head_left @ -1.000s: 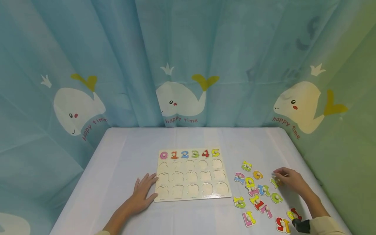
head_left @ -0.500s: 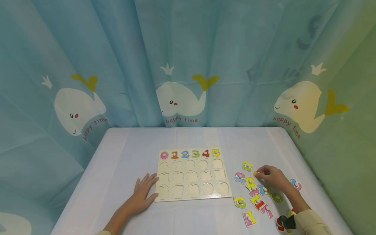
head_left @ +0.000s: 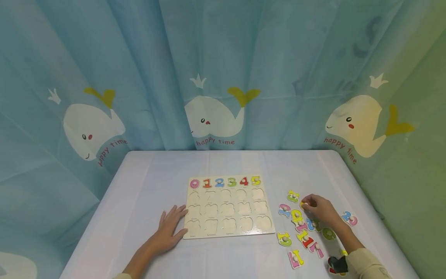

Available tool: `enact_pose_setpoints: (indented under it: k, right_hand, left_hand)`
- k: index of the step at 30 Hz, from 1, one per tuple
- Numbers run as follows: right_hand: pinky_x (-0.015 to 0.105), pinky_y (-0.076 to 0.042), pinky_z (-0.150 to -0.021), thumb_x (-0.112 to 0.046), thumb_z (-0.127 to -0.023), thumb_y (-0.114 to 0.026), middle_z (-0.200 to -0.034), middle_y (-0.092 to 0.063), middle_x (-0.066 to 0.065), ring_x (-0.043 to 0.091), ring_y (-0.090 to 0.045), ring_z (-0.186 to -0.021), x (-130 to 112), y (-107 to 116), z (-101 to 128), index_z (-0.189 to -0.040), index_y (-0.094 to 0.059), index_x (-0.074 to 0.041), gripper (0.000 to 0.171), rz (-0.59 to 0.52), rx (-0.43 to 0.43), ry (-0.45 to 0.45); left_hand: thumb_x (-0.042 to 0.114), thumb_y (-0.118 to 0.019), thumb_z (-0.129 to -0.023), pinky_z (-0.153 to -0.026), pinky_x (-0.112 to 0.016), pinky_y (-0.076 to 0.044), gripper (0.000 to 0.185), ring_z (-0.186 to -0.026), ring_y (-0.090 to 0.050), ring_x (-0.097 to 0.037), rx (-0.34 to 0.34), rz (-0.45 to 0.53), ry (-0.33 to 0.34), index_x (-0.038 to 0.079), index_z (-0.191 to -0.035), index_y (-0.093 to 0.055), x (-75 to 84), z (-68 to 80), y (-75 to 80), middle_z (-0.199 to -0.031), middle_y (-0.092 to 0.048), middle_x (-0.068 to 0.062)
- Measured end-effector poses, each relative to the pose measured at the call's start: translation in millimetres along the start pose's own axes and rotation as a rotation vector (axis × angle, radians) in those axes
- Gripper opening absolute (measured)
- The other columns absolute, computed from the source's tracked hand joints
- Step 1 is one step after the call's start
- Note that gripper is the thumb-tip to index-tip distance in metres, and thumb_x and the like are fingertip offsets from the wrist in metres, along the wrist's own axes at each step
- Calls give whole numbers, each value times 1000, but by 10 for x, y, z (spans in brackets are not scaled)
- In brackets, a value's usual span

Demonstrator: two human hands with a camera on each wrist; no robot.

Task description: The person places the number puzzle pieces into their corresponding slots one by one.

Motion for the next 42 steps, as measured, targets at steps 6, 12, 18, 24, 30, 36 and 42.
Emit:
enact_pose_setpoints:
  k: [6, 12, 18, 24, 30, 36, 42]
  right_hand:
    - [33, -46, -69, -15, -86, -68, -86, -56, 3, 20, -51, -79, -6, 6, -16, -104, -62, -2, 23, 11, 18, 46]
    - [30, -44, -67, -16, -87, -68, -84, -54, 3, 20, -50, -78, -9, 13, -14, -106, -61, -2, 25, 14, 16, 54]
    - [34, -45, -69, -16, -88, -67, -87, -54, 4, 21, -50, -80, -13, 13, -6, -110, -60, -1, 28, 8, 16, 39]
    - [29, -47, -65, -13, -88, -65, -92, -52, 8, 21, -50, -79, -64, 33, -27, -126, -49, 1, 44, -5, 59, 74]
    - [33, -47, -67, -6, -86, -62, -93, -52, 9, 21, -50, -79, -210, 17, -104, -126, -49, 4, 43, 1, 98, 129]
    - [34, -48, -68, -3, -85, -63, -89, -52, 7, 20, -51, -77, -392, -80, -193, -124, -51, 4, 41, 23, 85, 178]
    - [34, -47, -66, -2, -84, -64, -87, -53, 6, 20, -51, -76, -605, -144, -309, -121, -54, 4, 38, 16, 74, 220]
  left_hand:
    - [26, -63, -88, -103, -64, 0, 56, -137, -21, -39, 0, -6, 8, 6, -137, -45, -9, 4, -10, -147, -36, -12]
    - [23, -64, -86, -101, -67, -2, 55, -135, -23, -42, 33, 3, -20, 5, -135, -47, 14, 7, -4, -145, -38, -14]
    - [24, -63, -87, -103, -65, 0, 55, -136, -22, -40, 14, 6, -5, 6, -136, -46, 10, 8, -6, -146, -37, -12]
    - [25, -63, -87, -102, -66, 0, 55, -135, -22, -42, 29, 5, -25, 5, -136, -46, 22, 15, 1, -146, -37, -13]
    - [25, -62, -88, -103, -65, 0, 54, -136, -22, -41, 29, 9, -24, 5, -136, -46, 6, 6, -3, -146, -37, -13]
    - [26, -61, -89, -103, -65, 1, 55, -136, -22, -42, 15, 3, -32, 4, -137, -46, -4, 10, 8, -146, -37, -13]
    - [27, -60, -90, -103, -65, 1, 55, -136, -21, -42, -4, 16, -35, 3, -137, -45, 5, 11, 16, -146, -37, -13]
Point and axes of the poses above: each hand's wrist, its own z-axis away from the middle knuckle, its own y-axis out of the back of the hand, x = y × z, the point moved 5 cm from there along -z, towards the middle knuckle
